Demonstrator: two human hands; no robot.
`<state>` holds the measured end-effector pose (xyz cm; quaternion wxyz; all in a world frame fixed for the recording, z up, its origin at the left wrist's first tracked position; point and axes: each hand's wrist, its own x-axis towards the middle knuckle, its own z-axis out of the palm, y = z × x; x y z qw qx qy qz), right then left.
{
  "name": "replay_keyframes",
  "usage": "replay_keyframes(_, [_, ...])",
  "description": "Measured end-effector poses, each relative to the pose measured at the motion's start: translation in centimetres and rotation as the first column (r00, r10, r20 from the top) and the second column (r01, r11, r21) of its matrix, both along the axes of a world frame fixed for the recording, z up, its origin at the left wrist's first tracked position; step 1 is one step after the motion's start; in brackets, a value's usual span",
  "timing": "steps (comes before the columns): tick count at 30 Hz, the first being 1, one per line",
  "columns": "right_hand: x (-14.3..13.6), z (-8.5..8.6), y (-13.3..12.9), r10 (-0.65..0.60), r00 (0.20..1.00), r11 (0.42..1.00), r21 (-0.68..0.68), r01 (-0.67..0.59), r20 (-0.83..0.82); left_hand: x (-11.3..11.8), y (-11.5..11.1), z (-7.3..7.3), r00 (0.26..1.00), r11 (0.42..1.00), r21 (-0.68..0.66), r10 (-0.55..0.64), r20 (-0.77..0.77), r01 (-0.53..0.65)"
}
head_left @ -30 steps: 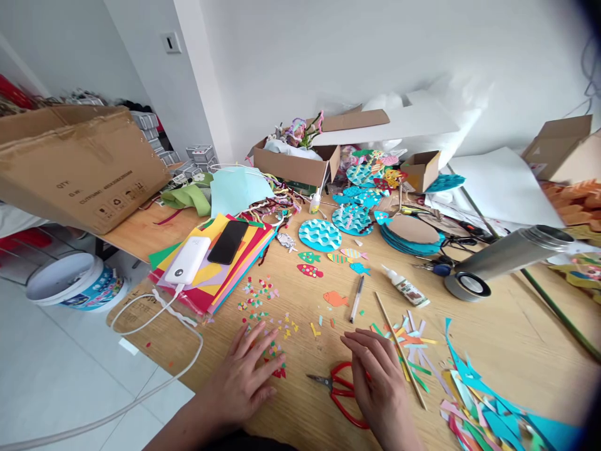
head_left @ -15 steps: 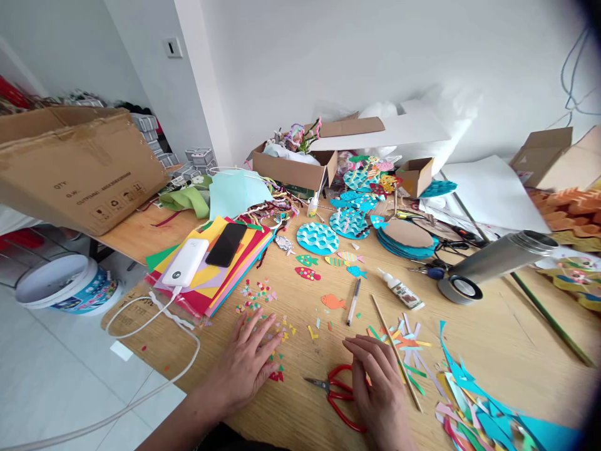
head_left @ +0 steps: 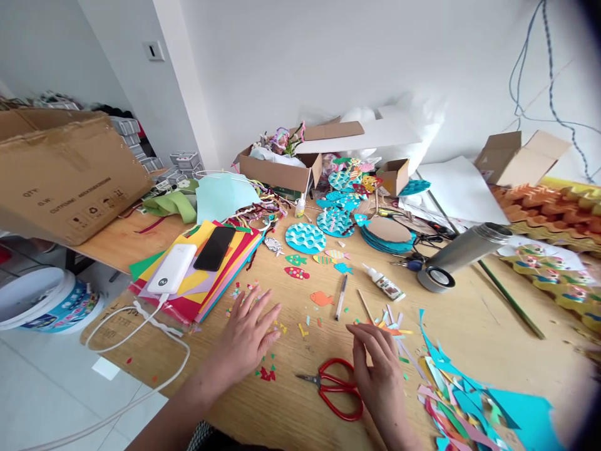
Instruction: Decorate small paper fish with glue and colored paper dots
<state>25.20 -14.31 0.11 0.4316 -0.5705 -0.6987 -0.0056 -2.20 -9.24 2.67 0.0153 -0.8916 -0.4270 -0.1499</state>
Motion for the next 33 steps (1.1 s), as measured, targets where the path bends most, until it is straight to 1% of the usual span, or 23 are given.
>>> replay_keyframes(1, [0.1,0.2,0.4,0.01,0.999,1.0,-0.021,-0.009,0.032,0.4,0.6,0.5,0.999,1.0,0.016,0.016,0.032,-0.017])
replay_keyframes(3, [0.1,0.6,1.5,0.07,0.99,0.995,-0.084,-0.06,0.125,1.2,2.0,1.2,0.995,0.999,0.038,0.019,0.097,-0.023])
replay_keyframes(5, [-0.2,0.9,2.7,0.11,0.963,0.983,-0.172,-0.068,0.245,1.8,3.4,1.4,0.985,0.998,0.06,0.014,0.17,-0.024])
replay_keyframes(8, [-0.8,0.8,4.3,0.105,0.909,0.962,-0.272,0.009,0.404,1.9,5.2,0.9,0.946,0.993,0.112,0.007,0.324,-0.046])
replay_keyframes(11, [-1.1,0.1,5.2,0.096,0.865,0.946,-0.314,0.074,0.493,1.5,6.2,-0.3,0.861,0.98,0.169,0.003,0.509,-0.103])
replay_keyframes(13, [-1.3,-0.4,5.5,0.09,0.855,0.941,-0.324,0.095,0.512,1.1,6.4,-1.2,0.818,0.975,0.181,0.003,0.575,-0.131])
replay_keyframes(15, [-1.6,-0.7,5.6,0.1,0.854,0.941,-0.328,0.086,0.51,0.9,6.5,-1.9,0.801,0.975,0.168,0.015,0.598,-0.144])
replay_keyframes(18, [-2.8,-0.7,5.9,0.145,0.849,0.941,-0.336,0.04,0.508,0.9,6.5,-2.5,0.788,0.981,0.128,0.035,0.615,-0.144])
replay_keyframes(22, [-4.5,-0.4,6.3,0.194,0.857,0.941,-0.339,-0.024,0.478,0.7,6.8,-2.8,0.761,0.983,0.088,0.067,0.646,-0.161])
replay_keyframes(26, [-5.4,-0.4,6.2,0.202,0.88,0.945,-0.32,-0.061,0.43,0.1,7.0,-3.0,0.721,0.978,0.063,0.103,0.685,-0.2])
replay_keyframes(29, [-5.8,-0.5,5.9,0.195,0.877,0.945,-0.323,-0.049,0.438,0.0,7.1,-3.0,0.703,0.979,0.046,0.112,0.703,-0.201])
replay_keyframes(33, [-6.8,-0.7,5.7,0.188,0.857,0.94,-0.341,-0.015,0.479,0.2,6.9,-2.9,0.696,0.985,0.008,0.115,0.709,-0.171])
